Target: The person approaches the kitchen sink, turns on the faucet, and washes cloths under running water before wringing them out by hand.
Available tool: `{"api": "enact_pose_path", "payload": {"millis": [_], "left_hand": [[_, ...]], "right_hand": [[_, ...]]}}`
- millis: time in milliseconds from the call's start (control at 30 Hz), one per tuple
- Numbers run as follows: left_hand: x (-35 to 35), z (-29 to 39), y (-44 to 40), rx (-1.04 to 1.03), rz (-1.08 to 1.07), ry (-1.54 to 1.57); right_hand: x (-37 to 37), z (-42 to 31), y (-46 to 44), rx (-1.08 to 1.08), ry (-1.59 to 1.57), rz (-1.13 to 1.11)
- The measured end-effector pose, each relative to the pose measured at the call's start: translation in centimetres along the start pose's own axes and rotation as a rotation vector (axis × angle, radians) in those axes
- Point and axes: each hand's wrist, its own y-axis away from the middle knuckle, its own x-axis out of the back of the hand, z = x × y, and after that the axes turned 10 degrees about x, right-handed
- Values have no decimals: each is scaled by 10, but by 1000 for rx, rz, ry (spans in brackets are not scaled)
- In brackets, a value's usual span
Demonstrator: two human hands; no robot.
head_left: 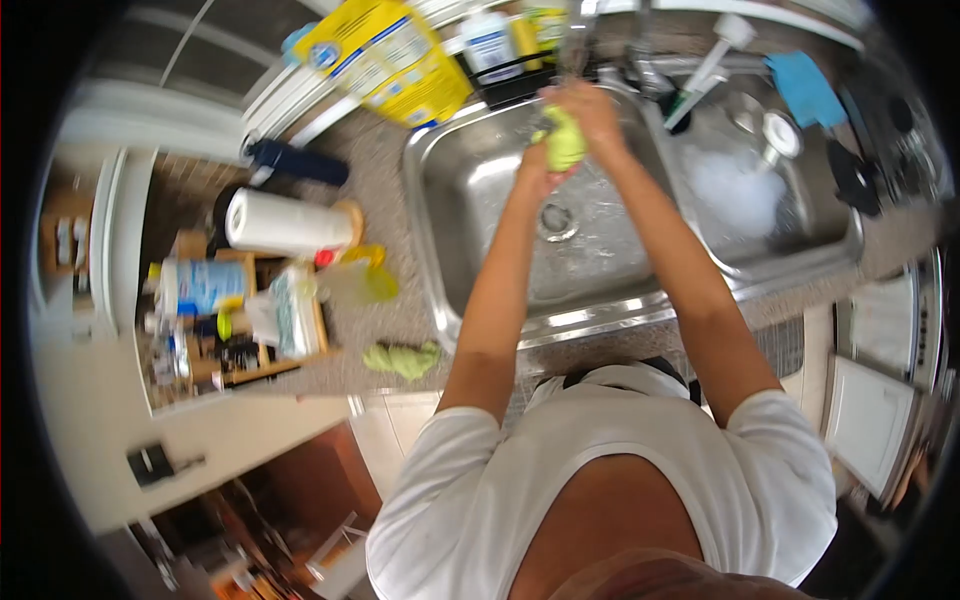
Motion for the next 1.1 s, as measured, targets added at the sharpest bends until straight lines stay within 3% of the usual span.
{"api": "enact_pose_path", "payload": {"millis": [33, 67, 100, 133, 200, 233, 333, 467, 533, 567, 633, 700, 800, 867, 967, 1100], "left_hand": [[-20, 11, 20, 8, 123, -87], [-26, 19, 36, -26, 99, -158], [-22, 26, 40, -19, 34, -176], [-23, 23, 53, -195, -58, -134], [-29, 37, 75, -261, -134, -317], [-31, 43, 81, -276, -128, -496], [-17, 33, 44, -482, 15, -504], [-42, 35, 37, -597, -124, 194], [-50, 38, 42, -644, -163, 237], [-50, 38, 45, -631, -120, 257], [-44, 34, 35, -619, -34, 333], [-28, 22, 8, -607, 54, 353], [-17, 15, -17, -518, 145, 267], [-21, 14, -26, -389, 143, 258], [-52, 32, -7, -212, -75, 336], [-37, 42, -21, 14, -259, -33]], "right_hand": [[12, 27, -4, -168, -15, 113], [25, 42, -1, -95, -156, 183], [35, 43, 1, -90, -186, 103], [49, 63, 1, -264, -482, 111], [61, 74, 4, -505, -654, 210], [52, 65, 11, -526, -687, 229], [45, 79, 17, -573, -819, 147], [39, 97, 7, -434, -967, 114], [41, 105, 1, -406, -839, 230], [42, 109, 6, -218, -524, 188], [31, 92, 10, -66, -338, 247], [0, 42, 4, -107, -619, 434], [-8, 37, 1, 49, -317, 464], [-21, 18, 6, 199, -120, 395], [-23, -11, 16, 457, 322, 200], [-19, -32, 38, 702, 731, -73]]}}
